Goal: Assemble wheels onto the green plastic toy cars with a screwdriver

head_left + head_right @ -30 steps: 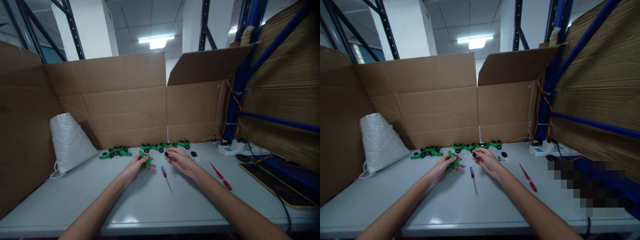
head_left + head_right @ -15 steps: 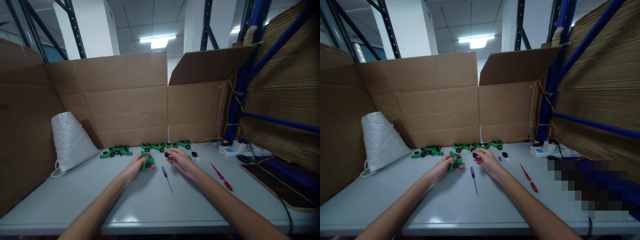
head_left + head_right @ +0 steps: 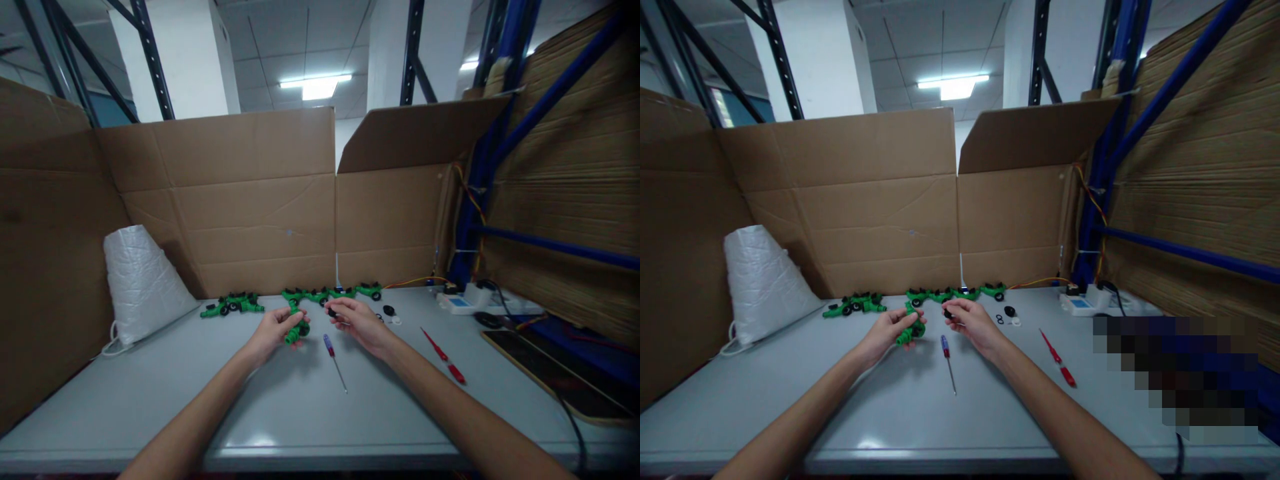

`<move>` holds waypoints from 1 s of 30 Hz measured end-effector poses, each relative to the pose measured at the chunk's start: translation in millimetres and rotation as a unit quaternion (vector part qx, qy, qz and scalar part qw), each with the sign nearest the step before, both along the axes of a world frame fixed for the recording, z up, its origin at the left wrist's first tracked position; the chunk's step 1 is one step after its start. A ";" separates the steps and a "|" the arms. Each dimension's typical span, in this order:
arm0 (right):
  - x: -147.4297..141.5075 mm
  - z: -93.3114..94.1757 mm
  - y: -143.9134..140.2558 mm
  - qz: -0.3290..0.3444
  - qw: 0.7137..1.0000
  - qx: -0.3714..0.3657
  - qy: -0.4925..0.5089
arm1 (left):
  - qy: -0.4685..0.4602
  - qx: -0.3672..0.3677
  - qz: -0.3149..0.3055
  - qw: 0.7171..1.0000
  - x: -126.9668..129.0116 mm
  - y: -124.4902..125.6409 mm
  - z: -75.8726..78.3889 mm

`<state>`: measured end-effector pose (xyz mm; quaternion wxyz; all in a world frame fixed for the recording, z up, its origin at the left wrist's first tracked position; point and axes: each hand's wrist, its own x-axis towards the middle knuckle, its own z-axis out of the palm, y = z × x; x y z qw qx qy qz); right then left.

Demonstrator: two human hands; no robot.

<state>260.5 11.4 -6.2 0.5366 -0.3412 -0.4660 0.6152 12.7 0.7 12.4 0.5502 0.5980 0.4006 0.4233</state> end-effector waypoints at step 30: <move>-5.8 9.5 -13.7 0.068 0.997 0.046 0.005 | -0.029 0.025 -0.038 0.999 4.7 -1.7 -4.7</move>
